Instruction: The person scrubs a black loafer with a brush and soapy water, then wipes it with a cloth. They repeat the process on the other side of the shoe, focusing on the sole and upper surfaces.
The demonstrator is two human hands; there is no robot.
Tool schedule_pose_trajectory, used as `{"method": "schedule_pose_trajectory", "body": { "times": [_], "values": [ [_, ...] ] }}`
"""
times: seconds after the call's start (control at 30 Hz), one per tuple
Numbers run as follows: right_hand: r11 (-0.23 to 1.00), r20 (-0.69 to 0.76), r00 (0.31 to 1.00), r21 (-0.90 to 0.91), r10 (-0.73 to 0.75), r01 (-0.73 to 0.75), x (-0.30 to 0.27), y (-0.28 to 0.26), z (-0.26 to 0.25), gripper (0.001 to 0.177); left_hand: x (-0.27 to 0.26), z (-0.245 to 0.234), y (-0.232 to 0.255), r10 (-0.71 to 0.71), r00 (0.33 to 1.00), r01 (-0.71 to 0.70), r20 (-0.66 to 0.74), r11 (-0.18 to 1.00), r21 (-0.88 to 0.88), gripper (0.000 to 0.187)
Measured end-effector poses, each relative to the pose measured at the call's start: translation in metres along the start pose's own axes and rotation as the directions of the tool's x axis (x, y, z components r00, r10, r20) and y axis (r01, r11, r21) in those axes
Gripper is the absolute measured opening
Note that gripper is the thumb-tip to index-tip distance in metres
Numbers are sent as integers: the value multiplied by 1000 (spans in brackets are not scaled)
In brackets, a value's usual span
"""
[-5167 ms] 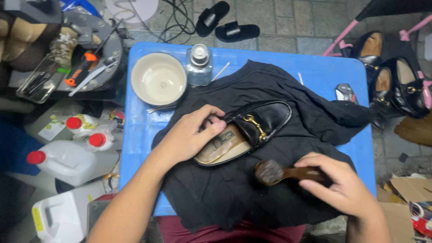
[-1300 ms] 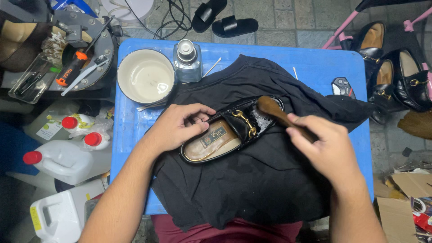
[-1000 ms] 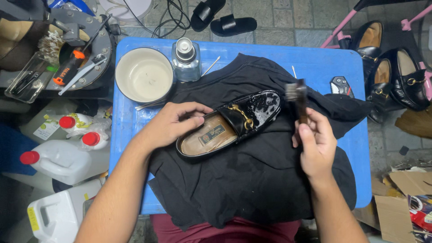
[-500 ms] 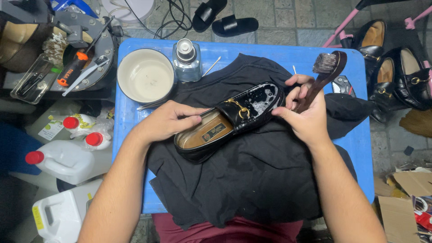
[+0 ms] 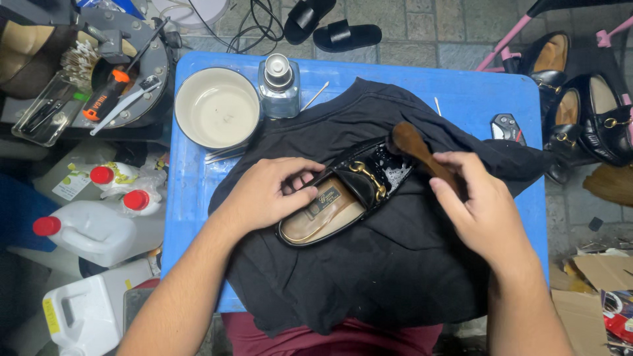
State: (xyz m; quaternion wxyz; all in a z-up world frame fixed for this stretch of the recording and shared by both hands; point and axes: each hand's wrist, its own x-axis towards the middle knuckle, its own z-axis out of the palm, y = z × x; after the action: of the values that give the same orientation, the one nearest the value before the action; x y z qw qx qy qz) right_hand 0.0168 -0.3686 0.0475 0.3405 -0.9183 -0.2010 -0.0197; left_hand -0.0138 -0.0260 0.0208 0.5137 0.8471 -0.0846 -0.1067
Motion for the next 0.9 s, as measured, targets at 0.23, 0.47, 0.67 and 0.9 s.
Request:
{"method": "schedule_pose_trajectory", "body": {
  "times": [0.23,0.47,0.67,0.9],
  "values": [
    [998,19,1000,61,5,-6,3,-47,12,26,-7,6,4,33,999,-37,27,985,167,60],
    [989,41,999,144,35,-41,15,-29,14,25,-4,7,2,-11,1000,6,26,983,186,66],
    [948,275,960,318,-57,-35,31,-23,-7,23,-2,6,4,-33,999,25,40,982,188,68],
    [976,335,941,216,-52,-23,43,-31,0,32,1,2,5,-21,999,13,40,982,191,68]
  ]
}}
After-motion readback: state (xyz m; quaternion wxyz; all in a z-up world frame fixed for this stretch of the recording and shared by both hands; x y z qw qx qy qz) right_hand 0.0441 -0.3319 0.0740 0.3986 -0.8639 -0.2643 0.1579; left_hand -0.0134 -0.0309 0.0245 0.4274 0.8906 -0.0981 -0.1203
